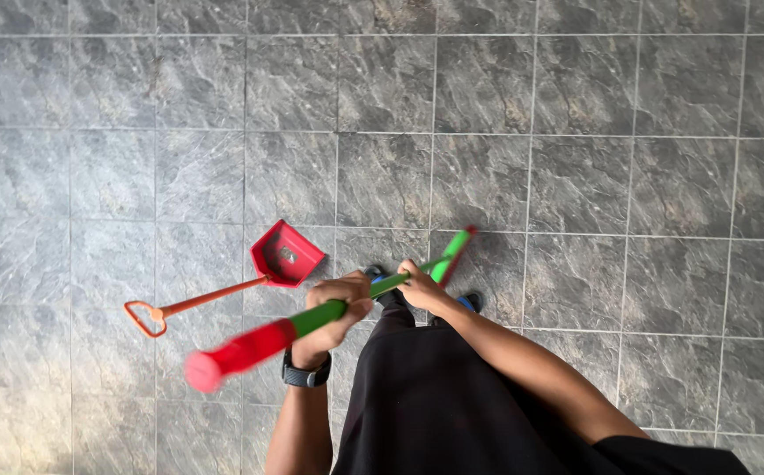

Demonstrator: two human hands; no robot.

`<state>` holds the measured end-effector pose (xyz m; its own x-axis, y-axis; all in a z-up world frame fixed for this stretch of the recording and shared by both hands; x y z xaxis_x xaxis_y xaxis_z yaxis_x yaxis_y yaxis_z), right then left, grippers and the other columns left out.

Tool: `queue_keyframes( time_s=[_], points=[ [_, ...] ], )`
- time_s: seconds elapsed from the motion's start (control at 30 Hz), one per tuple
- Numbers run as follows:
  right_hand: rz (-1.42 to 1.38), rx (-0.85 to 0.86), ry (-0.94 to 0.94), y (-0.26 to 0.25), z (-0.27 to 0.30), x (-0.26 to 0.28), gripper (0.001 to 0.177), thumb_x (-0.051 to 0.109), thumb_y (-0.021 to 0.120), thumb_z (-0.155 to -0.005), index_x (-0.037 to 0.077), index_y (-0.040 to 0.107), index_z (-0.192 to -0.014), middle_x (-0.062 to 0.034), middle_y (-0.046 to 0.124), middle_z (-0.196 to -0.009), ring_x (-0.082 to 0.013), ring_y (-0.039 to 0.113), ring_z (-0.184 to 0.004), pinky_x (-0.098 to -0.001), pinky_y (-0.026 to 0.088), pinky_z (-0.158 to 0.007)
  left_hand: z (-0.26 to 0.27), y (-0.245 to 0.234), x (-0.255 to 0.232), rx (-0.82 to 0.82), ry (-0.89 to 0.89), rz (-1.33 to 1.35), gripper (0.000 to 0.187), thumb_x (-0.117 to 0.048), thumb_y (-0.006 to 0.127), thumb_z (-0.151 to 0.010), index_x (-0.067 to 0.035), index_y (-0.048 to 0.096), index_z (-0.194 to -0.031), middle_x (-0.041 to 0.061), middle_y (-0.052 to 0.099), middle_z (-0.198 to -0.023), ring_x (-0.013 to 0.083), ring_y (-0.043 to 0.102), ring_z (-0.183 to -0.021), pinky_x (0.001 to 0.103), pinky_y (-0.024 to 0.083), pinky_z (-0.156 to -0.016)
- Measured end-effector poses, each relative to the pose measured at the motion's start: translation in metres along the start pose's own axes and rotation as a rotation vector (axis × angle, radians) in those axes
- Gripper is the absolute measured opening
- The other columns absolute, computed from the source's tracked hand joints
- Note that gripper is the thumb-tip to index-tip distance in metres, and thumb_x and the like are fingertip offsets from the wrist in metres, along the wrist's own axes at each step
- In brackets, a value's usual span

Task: The person sweeps a tiled floor using a green and red broom, gathering debris into a pile. They then use a red dustpan to collect the swept debris. The task is performed in a room with a bicycle and scooter visible in the background.

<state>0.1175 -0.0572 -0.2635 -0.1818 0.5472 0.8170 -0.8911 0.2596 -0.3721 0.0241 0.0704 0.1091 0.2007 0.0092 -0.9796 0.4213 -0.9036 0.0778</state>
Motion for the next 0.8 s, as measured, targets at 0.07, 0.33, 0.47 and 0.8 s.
queue_keyframes(
  time_s=[0.07, 0.33, 0.47, 0.8],
  points=[
    [-0.09, -0.05, -0.09, 0.008, -0.013, 0.013, 0.016, 0.012, 0.064, -0.094, 0.012, 0.051, -0.103, -0.0074, 0.061, -0.09, -0.0221, 0.062, -0.085, -0.0395, 0.05, -0.075, 0.001, 0.003, 0.001, 0.046, 0.007, -0.084, 0.034, 0.008, 0.067, -0.08, -0.002, 0.039, -0.062, 0.008, 0.045, -0.061, 0.025, 0.047, -0.063, 0.04, 0.042, -0.065],
    [-0.265, -0.046, -0.098, -0.015, -0.073, 0.099, 0.015, 0.023, 0.059, -0.104, 0.013, 0.048, -0.108, -0.0092, 0.058, -0.089, -0.0223, 0.061, -0.08, -0.0405, 0.05, -0.072, 0.0, -0.013, -0.039, 0.085, 0.227, -0.24, 0.03, 0.005, 0.066, -0.079, -0.005, 0.044, -0.061, 0.006, 0.049, -0.06, 0.0228, 0.051, -0.057, 0.041, 0.049, -0.075],
    [-0.065, 0.018, -0.023, -0.029, -0.06, 0.135, 0.015, 0.025, 0.054, -0.106, 0.013, 0.045, -0.106, -0.0079, 0.063, -0.092, -0.0221, 0.067, -0.081, -0.0409, 0.051, -0.07, 0.01, -0.033, -0.067, 0.009, 0.295, -0.17, 0.029, 0.005, 0.064, -0.08, -0.004, 0.045, -0.061, 0.006, 0.052, -0.06, 0.0224, 0.054, -0.056, 0.04, 0.048, -0.072],
    [0.009, 0.099, 0.113, 0.004, 0.008, 0.032, 0.026, 0.014, 0.068, -0.091, 0.013, 0.047, -0.105, -0.0088, 0.059, -0.094, -0.0226, 0.06, -0.086, -0.0392, 0.048, -0.073, 0.011, -0.043, -0.021, 0.015, 0.039, 0.078, 0.038, 0.005, 0.065, -0.084, -0.004, 0.036, -0.063, 0.007, 0.046, -0.061, 0.0238, 0.048, -0.064, 0.04, 0.046, -0.069]
  ],
)
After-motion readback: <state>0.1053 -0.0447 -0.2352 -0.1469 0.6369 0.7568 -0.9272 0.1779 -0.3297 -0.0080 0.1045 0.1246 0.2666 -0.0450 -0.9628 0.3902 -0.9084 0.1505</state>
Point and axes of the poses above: each hand's wrist, its own z-axis away from the middle knuckle, its own y-axis out of the palm, x = y × z, the point moved 8 cm from there along -z, towards the middle knuckle
